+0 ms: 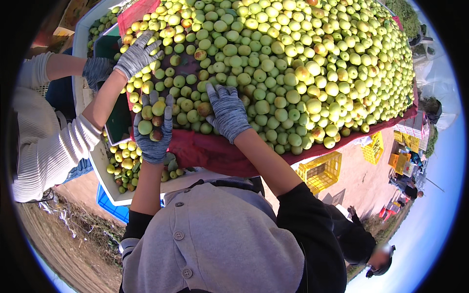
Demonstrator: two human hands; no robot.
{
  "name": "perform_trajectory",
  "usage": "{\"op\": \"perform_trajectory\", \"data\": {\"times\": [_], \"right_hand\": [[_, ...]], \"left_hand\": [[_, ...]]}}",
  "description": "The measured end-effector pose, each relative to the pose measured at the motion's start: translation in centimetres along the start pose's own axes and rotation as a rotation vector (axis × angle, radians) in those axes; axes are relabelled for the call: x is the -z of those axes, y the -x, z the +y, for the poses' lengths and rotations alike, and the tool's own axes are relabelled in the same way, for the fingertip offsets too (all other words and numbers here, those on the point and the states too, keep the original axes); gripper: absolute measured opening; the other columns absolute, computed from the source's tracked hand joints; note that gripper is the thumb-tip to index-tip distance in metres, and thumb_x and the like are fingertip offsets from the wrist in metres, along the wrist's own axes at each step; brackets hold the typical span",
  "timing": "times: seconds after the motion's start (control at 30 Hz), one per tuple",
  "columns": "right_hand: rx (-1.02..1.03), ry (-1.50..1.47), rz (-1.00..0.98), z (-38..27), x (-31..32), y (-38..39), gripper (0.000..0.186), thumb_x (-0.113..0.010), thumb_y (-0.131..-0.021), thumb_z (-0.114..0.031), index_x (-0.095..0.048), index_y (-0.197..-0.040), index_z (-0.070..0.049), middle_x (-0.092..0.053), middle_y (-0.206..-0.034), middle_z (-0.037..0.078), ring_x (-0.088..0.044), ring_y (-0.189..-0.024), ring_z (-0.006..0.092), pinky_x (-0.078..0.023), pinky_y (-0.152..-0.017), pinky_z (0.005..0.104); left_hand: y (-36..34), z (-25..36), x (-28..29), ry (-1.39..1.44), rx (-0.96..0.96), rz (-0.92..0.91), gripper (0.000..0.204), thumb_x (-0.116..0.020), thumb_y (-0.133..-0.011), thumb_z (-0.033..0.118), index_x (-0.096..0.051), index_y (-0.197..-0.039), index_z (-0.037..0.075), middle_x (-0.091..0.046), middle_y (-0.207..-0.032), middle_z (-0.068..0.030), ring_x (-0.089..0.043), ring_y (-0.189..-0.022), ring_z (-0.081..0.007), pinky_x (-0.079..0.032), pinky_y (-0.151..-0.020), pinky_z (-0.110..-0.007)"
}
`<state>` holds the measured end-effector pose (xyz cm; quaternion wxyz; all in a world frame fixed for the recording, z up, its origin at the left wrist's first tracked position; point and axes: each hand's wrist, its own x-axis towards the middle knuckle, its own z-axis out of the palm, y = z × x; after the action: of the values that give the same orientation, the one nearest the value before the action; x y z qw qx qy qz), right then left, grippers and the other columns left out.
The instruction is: The person sorts green apples from a large pile on a table into a white crate. They wear gloves and repeatedly pick apples from the pile, inspect them, and place them into the crate. Other workers are visible nearby performing similar tasks.
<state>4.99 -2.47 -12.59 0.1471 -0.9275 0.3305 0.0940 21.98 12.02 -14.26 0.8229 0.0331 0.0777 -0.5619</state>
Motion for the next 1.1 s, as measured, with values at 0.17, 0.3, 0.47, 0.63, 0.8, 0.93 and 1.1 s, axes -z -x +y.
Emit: {"op": "perform_trajectory", "data": {"times": [0.17,0.3,0.47,0.63,0.8,0.93,1.1], "right_hand": [[0.320,-0.267,0.022,-2.4,0.2,-1.6,0.071,-0.071,-0.078,-0.030,-0.041,-0.138,-0.009,-0.047,-0.133,0.015,-0.046,-0.122,0.0329,-0.038,-0.104,0.0417],[0.053,-0.025,0.427,3.1,5.5,-2.9,0.062,-0.071,-0.078,-0.032,-0.050,-0.133,-0.014,-0.052,-0.130,0.010,-0.049,-0.119,0.0312,-0.039,-0.101,0.0457],[-0.331,0.204,0.102,8.2,5.8,-5.2,0.082,-0.071,-0.075,-0.055,-0.039,-0.144,-0.023,-0.036,-0.147,0.012,-0.037,-0.133,0.0333,-0.033,-0.107,0.0518],[-0.246,0.118,0.180,5.5,2.4,-5.9,0.082,-0.071,-0.075,-0.055,-0.038,-0.144,-0.025,-0.033,-0.149,0.012,-0.034,-0.134,0.0353,-0.032,-0.107,0.0531],[0.017,-0.133,0.138,0.6,2.6,-3.3,0.090,-0.078,-0.071,-0.043,-0.033,-0.146,-0.022,-0.031,-0.149,0.015,-0.035,-0.133,0.0371,-0.033,-0.109,0.0476],[-0.046,-0.053,-0.028,-2.0,1.7,-0.2,0.095,-0.080,-0.069,-0.036,-0.029,-0.147,-0.020,-0.034,-0.146,0.015,-0.041,-0.127,0.0375,-0.037,-0.106,0.0453],[0.086,-0.146,-0.021,-4.6,-2.4,-2.2,0.088,-0.076,-0.074,-0.029,-0.028,-0.146,-0.016,-0.036,-0.143,0.018,-0.049,-0.118,0.0379,-0.043,-0.101,0.0434]], "left_hand": [[-0.4,2.6,0.4,0.178,0.003,-0.023,0.050,-0.044,-0.096,0.029,-0.040,-0.141,0.008,-0.037,-0.148,-0.0126,-0.025,-0.140,-0.0368,-0.025,-0.116,-0.048],[0.6,5.1,0.8,0.061,-0.061,-0.020,0.050,-0.049,-0.094,0.028,-0.042,-0.139,0.005,-0.034,-0.149,-0.0145,-0.024,-0.141,-0.0336,-0.027,-0.116,-0.045],[0.4,6.0,2.2,0.245,-0.015,-0.054,0.051,-0.051,-0.092,0.033,-0.046,-0.137,0.008,-0.033,-0.150,-0.0167,-0.020,-0.141,-0.0392,-0.026,-0.116,-0.047],[-0.6,5.2,2.1,0.192,-0.036,0.009,0.049,-0.052,-0.093,0.029,-0.044,-0.136,0.005,-0.037,-0.146,-0.0191,-0.029,-0.139,-0.0370,-0.030,-0.115,-0.047],[-1.5,5.1,1.6,0.138,-0.006,0.003,0.054,-0.051,-0.093,0.029,-0.039,-0.140,0.006,-0.033,-0.149,-0.0176,-0.028,-0.139,-0.0348,-0.033,-0.114,-0.044],[-1.4,4.9,1.6,0.186,0.016,-0.004,0.057,-0.055,-0.092,0.029,-0.038,-0.141,0.008,-0.033,-0.149,-0.0185,-0.029,-0.139,-0.0362,-0.031,-0.114,-0.045],[-1.7,5.0,1.8,0.136,0.041,0.036,0.059,-0.054,-0.093,0.032,-0.034,-0.143,0.007,-0.033,-0.148,-0.0177,-0.030,-0.138,-0.0358,-0.033,-0.114,-0.043]]}}
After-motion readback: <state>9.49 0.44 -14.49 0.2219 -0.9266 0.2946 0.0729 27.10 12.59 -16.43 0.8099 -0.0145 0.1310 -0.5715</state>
